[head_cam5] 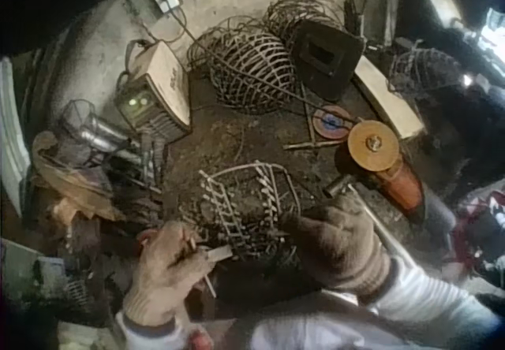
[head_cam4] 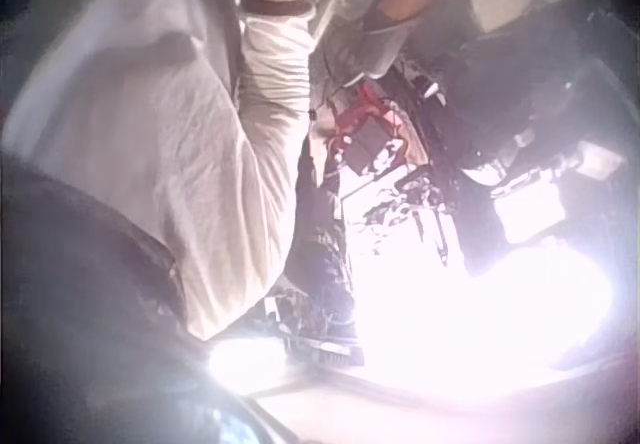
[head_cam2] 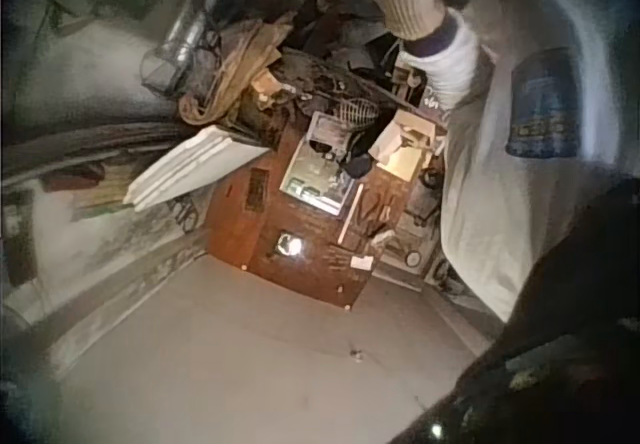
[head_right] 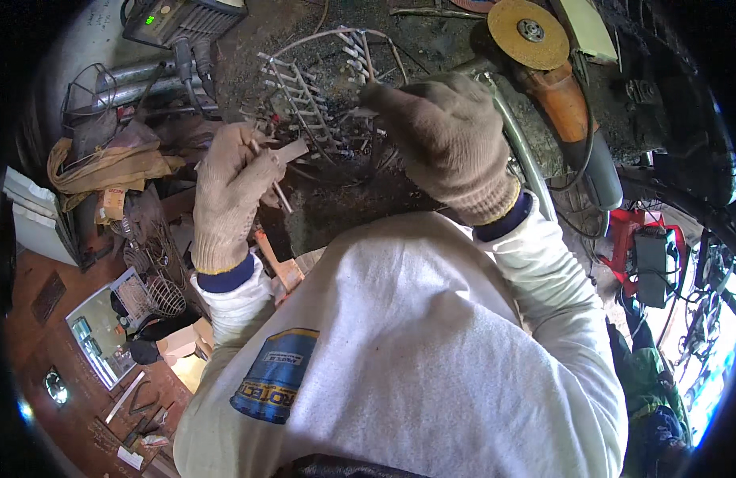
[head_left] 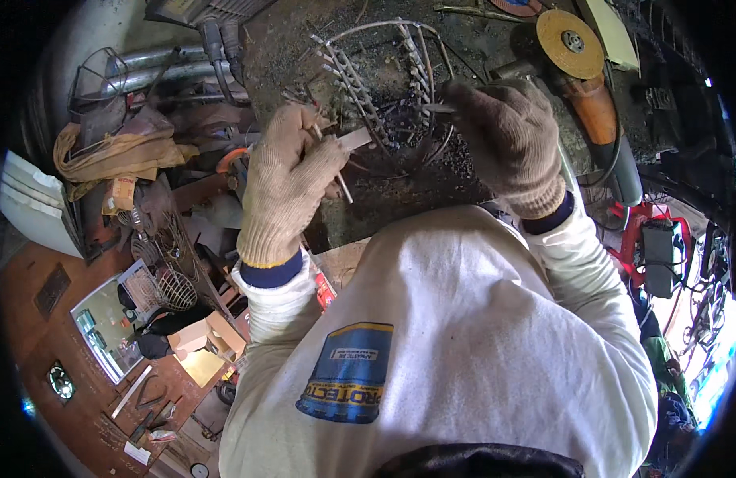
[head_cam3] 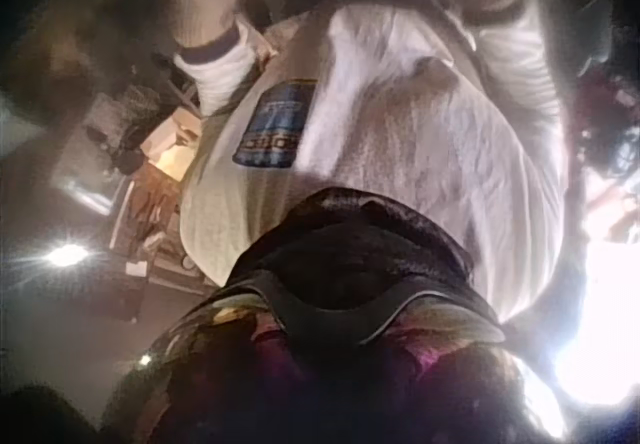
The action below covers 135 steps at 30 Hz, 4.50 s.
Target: The person is assembling a curved metal structure on a workbench, attaching metal strips and small components to a circular wire frame using a piece of metal as a spacer and securing them by hand.
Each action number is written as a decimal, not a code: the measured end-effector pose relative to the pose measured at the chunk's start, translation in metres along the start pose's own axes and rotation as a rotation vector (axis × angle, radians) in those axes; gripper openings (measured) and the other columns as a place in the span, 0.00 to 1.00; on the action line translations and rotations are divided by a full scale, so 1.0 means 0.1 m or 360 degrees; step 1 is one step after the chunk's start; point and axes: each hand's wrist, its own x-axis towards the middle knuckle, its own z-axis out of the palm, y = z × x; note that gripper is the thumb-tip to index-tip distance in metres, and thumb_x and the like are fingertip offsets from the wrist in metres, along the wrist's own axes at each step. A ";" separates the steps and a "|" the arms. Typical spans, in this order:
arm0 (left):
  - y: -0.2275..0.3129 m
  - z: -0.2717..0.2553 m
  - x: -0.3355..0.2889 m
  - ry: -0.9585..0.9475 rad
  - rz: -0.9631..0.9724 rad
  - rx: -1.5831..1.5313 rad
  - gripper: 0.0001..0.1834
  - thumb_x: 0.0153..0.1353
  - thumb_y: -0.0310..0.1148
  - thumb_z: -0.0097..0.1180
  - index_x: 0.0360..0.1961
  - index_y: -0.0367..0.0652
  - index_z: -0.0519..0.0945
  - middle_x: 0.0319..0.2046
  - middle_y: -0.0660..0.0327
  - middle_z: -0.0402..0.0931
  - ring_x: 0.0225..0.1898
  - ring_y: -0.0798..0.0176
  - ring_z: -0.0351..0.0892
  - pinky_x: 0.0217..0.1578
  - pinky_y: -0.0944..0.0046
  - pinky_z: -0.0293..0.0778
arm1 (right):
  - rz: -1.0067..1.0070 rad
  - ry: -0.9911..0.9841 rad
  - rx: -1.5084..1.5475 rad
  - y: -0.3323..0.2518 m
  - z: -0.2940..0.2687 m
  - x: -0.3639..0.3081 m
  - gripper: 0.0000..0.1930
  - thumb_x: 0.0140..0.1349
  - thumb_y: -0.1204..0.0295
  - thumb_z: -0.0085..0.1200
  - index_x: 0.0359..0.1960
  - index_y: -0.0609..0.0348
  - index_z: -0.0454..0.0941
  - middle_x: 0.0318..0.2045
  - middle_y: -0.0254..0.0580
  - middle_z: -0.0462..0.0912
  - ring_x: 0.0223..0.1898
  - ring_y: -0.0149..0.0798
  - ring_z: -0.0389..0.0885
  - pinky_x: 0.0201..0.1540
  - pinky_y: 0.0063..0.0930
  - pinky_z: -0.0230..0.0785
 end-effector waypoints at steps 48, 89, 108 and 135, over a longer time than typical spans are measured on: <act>0.01 0.20 -0.05 0.0031 -0.0039 0.0371 0.12 0.65 0.29 0.63 0.46 0.38 0.75 0.20 0.61 0.76 0.17 0.67 0.78 0.18 0.64 0.73 | -0.0426 -0.0181 -0.0067 -0.05 0.32 -0.03 0.20 0.52 0.64 0.64 0.49 0.48 0.88 0.36 0.28 0.85 0.40 0.39 0.85 0.41 0.39 0.78; -0.23 0.28 -0.17 0.0099 0.0256 0.0666 0.14 0.64 0.26 0.63 0.48 0.36 0.75 0.24 0.60 0.75 0.20 0.70 0.78 0.20 0.66 0.76 | -0.0436 -0.0244 0.0112 -0.11 0.45 -0.26 0.20 0.52 0.67 0.62 0.49 0.48 0.87 0.43 0.31 0.84 0.44 0.40 0.82 0.47 0.38 0.77; -0.41 0.28 -0.28 -0.0063 0.0355 0.0595 0.14 0.64 0.22 0.64 0.49 0.36 0.75 0.26 0.63 0.75 0.23 0.72 0.80 0.23 0.68 0.77 | -0.0062 -0.0188 0.0128 -0.05 0.16 -0.56 0.20 0.50 0.78 0.65 0.49 0.52 0.87 0.36 0.37 0.85 0.39 0.46 0.85 0.40 0.40 0.77; -0.41 0.33 -0.26 0.0001 0.0332 0.0619 0.14 0.65 0.23 0.64 0.50 0.37 0.75 0.25 0.60 0.77 0.22 0.70 0.82 0.22 0.67 0.77 | -0.0197 -0.0208 0.0190 -0.06 0.41 -0.58 0.21 0.48 0.68 0.63 0.47 0.50 0.87 0.28 0.32 0.76 0.32 0.42 0.79 0.32 0.40 0.72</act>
